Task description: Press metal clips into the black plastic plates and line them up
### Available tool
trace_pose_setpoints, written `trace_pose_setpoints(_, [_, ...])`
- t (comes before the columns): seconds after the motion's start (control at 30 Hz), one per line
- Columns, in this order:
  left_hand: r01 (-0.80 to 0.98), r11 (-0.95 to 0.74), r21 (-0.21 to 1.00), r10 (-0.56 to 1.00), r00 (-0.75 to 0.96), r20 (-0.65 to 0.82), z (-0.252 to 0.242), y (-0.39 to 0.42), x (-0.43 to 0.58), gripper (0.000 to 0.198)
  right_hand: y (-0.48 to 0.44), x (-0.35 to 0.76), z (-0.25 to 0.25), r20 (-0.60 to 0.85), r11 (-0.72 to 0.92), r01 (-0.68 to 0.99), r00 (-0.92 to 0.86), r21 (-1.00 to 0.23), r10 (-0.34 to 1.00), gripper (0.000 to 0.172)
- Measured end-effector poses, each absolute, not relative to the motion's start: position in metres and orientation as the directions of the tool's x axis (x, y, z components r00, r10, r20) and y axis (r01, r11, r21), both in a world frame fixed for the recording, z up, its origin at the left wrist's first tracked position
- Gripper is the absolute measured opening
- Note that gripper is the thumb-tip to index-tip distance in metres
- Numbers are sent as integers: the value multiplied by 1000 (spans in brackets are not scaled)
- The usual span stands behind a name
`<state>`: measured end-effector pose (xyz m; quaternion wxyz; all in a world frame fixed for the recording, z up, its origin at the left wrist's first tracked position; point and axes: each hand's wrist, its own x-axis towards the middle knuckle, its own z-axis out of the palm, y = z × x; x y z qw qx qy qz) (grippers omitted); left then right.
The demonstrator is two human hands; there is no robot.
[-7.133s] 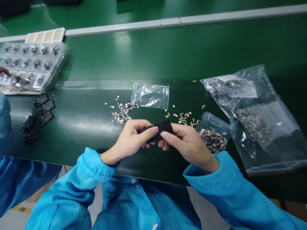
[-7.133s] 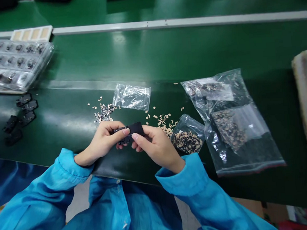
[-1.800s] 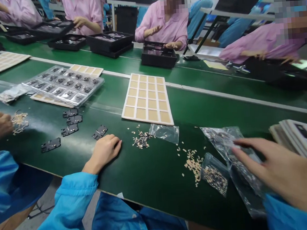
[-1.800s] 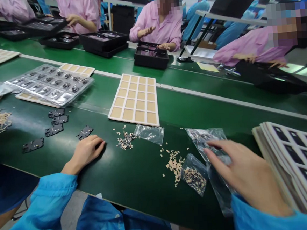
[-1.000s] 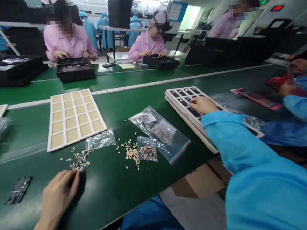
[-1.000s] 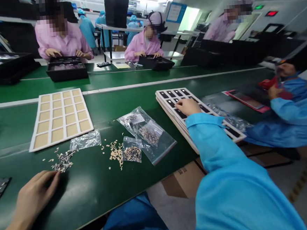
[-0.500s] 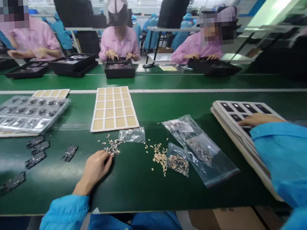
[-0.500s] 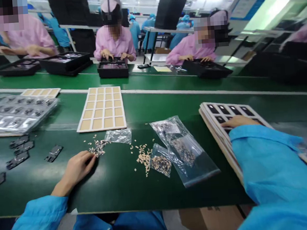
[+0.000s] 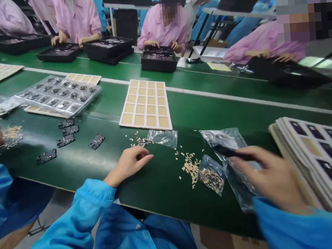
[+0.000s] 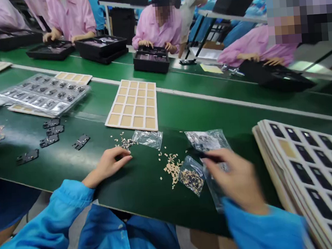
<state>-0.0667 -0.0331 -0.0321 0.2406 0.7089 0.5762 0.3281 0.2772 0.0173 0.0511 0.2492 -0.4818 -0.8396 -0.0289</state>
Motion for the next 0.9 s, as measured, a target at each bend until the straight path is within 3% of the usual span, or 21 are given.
trace_pose_setpoints(0.07, [359,-83,930,991,126,40,-27,-26,-54,34,-8,212,29,532,707,646,-506,-288,679,19])
trace_pose_setpoints(0.13, [110,79,991,974,202,-100,-24,-21,-46,44,-18,167,7,607,792,545,-541,-275,583,19])
trace_pose_setpoints(0.17, [71,135,988,959,242,-148,-24,-19,-44,48,-20,153,-2,629,822,512,-561,-247,538,18])
trace_pose_setpoints(0.33, [0,327,945,898,310,-311,-22,-21,-49,44,-16,145,-25,717,924,360,-609,-129,338,17])
trace_pose_setpoints(0.47, [1,309,951,899,326,-292,-19,-23,-52,30,-17,152,-28,698,907,383,-602,-174,388,15])
trace_pose_setpoints(0.53, [45,276,960,899,341,-274,-18,-23,-53,28,-18,153,-28,651,888,381,-612,-256,450,13])
trace_pose_setpoints(0.63, [87,238,967,886,390,-253,-16,-24,-54,34,-19,154,-29,436,704,355,-590,-616,679,9])
trace_pose_setpoints(0.73, [129,213,969,877,413,-247,-13,-26,-54,28,-20,155,-28,83,289,275,-577,-917,812,17])
trace_pose_setpoints(0.8, [164,225,960,871,408,-274,-12,-26,-54,23,-19,156,-27,-53,108,235,-588,-966,807,25])
trace_pose_setpoints(0.9, [222,225,949,857,419,-301,-11,-26,-53,22,-18,156,-27,-91,93,274,-590,-957,802,30])
